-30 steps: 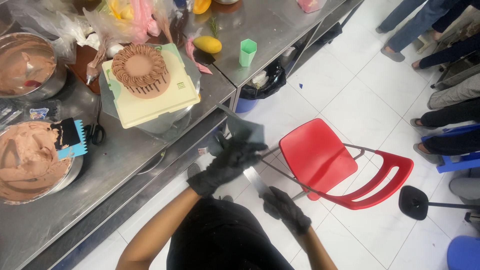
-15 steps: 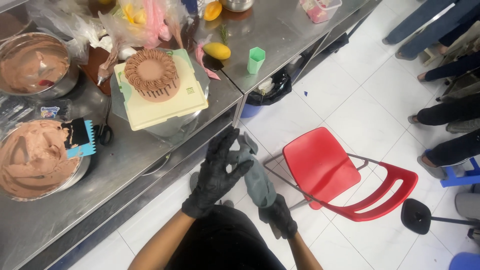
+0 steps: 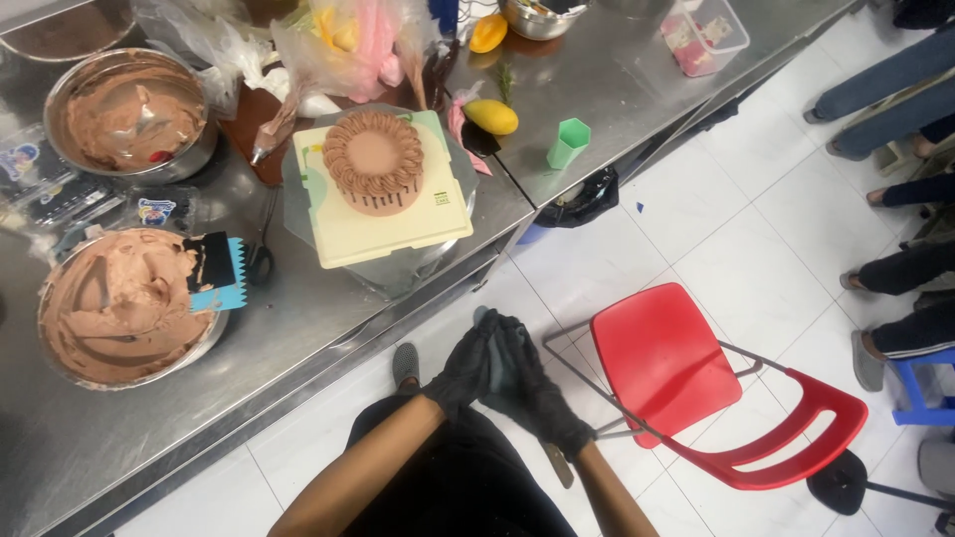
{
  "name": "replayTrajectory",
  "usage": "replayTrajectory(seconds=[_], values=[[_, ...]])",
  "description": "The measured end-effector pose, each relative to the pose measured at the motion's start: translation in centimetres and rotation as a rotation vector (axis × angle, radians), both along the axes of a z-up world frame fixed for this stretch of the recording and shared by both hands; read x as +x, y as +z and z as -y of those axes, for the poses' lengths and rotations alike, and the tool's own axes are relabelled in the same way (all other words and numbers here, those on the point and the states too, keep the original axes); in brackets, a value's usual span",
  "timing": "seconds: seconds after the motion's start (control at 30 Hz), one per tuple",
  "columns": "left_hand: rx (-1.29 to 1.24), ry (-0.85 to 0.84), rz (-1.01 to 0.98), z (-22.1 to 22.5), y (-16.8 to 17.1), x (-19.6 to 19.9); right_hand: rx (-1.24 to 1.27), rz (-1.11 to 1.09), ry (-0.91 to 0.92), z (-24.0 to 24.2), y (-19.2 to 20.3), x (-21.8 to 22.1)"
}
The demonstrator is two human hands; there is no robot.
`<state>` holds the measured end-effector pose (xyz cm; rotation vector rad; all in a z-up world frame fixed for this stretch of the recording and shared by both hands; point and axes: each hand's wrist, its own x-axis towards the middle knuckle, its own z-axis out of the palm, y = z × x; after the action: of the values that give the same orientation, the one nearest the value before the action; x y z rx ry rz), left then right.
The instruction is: Fill a piping bag with chocolate frosting and pipe a decorative border on the top of multiple small cakes.
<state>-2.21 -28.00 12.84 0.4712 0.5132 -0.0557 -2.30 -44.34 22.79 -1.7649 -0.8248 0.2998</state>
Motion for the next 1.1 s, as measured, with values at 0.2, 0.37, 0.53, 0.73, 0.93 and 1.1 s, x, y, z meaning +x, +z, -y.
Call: replayTrajectory(seconds=[0.2,0.37,0.53,0.73,0.93,1.1], values=[[0.064,-0.281,0.124,-9.4,7.0,-0.2,-0.054,-0.420,0.008,-6.3,-1.3,1.9],[0.103,-0.292,0.099,-18.7,3.0,-1.5,0.380,-1.072,-0.136,-8.7,-2.3,5.9],[-0.189,0.155,-0.019,-25.6,0.7,-2.3,0.011,-0.630,-0.170,-12.1,-0.4,11.0],[-0.272,0.374,-0.093,-27.5,-1.2,-1.2,-0.642,0.063,-0.181,-16.5,4.8,15.1],[-0.072,0.189,-0.047,-25.1,0.3,-1.0,-0.791,0.358,-0.189,-15.9,-2.2,18.7],[0.019,0.165,-0.010,-23.4,-6.1,-2.0,-0.984,0.238,-0.119,-16.5,-2.2,18.4]])
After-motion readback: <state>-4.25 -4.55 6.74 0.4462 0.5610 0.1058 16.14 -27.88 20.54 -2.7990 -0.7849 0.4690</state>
